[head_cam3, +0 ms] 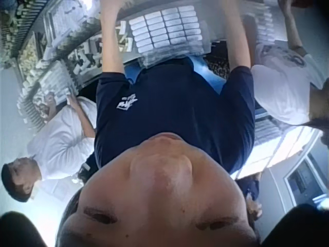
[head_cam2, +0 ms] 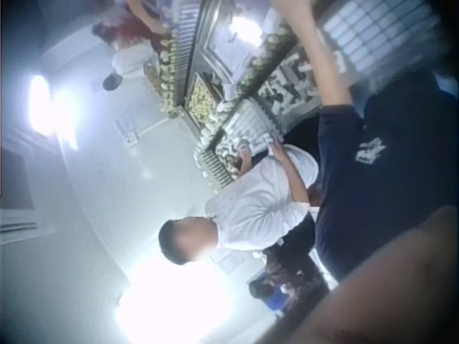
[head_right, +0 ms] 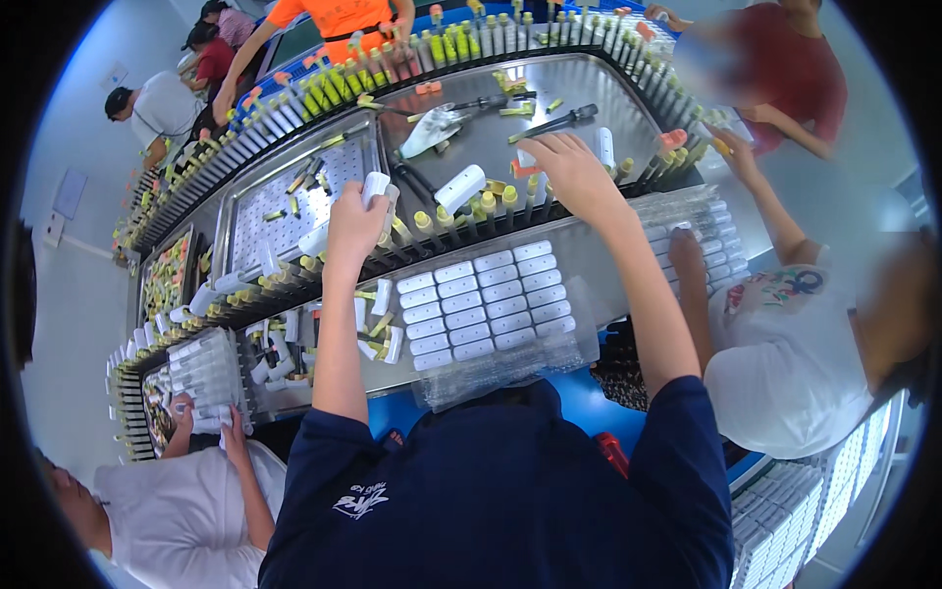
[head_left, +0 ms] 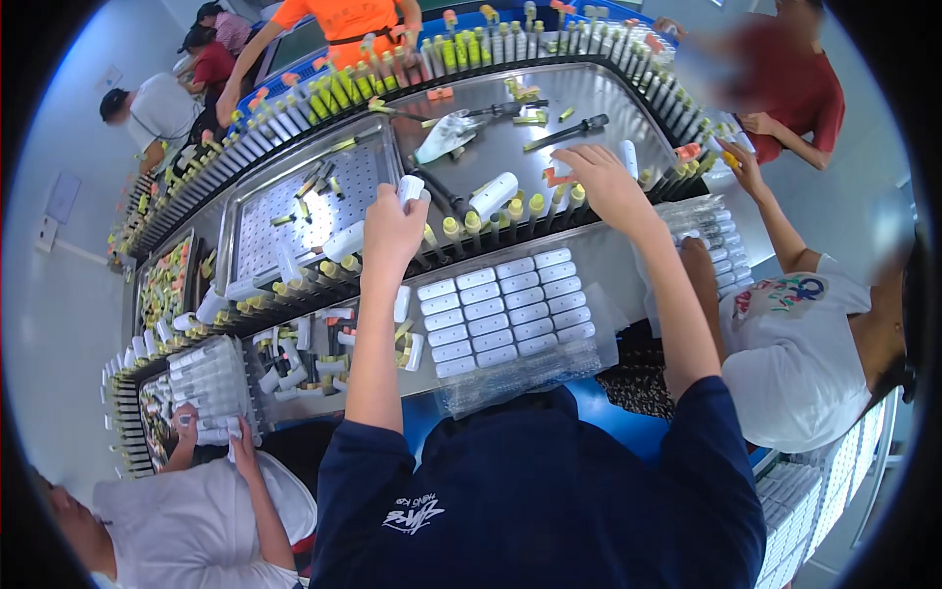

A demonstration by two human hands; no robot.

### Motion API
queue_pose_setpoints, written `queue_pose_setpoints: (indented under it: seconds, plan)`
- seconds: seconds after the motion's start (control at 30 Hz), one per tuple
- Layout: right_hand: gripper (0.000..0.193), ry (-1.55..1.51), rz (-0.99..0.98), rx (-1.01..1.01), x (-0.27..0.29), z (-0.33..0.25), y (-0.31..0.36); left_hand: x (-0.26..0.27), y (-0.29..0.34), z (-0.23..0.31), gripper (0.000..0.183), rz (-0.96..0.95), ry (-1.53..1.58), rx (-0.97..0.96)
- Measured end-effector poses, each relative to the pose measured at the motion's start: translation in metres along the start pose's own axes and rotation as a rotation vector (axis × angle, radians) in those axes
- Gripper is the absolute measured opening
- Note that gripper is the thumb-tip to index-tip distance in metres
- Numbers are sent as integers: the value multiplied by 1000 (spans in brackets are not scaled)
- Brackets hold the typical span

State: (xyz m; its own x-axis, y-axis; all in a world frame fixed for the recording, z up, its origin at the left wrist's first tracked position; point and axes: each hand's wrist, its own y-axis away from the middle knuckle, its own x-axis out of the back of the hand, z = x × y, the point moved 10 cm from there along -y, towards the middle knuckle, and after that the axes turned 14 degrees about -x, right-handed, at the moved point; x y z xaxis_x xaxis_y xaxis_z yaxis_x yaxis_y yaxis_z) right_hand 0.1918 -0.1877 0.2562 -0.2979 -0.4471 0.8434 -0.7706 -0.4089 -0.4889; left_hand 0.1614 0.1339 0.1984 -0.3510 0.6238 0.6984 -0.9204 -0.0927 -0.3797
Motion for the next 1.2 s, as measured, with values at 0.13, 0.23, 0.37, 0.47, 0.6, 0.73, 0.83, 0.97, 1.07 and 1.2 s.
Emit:
queue_pose_setpoints:
  seconds: [0.13, 0.23, 0.37, 0.47, 0.6, 0.73, 0.83, 0.97, 1.07, 1.2]
  plan:
    - [41, -123, -224, -60, -55, -10, -19, 4, 0, -20, 39, -39, -210, -46]
    - [42, -85, -151, 50, -73, -49, -14, 2, 13, -25, 31, 17, -441, -96]
    - [44, 58, -130, 42, -101, -87, -8, 36, 47, -48, 42, 104, -448, 119]
    - [45, -74, 80, 57, -100, -108, 4, 48, 68, -58, 40, 111, -470, 141]
    - [55, -131, 60, 76, -118, -137, -6, 60, 84, -86, 41, 286, -529, 103]
    - [72, -220, -17, 79, -139, -153, -8, 72, 84, -104, 45, 262, -640, 60]
    - [86, -255, -90, 113, -149, -168, -2, 87, 102, -111, 47, 424, -564, -15]
    - [74, -317, -107, 147, -130, -174, 54, 45, 170, -50, 47, 448, -662, -225]
    - [52, -464, -207, -31, -122, -133, 124, -68, 239, -56, 28, -106, -170, -200]
    - [39, -235, -374, -232, -163, -61, 223, -135, 275, -38, 30, -328, -94, -306]
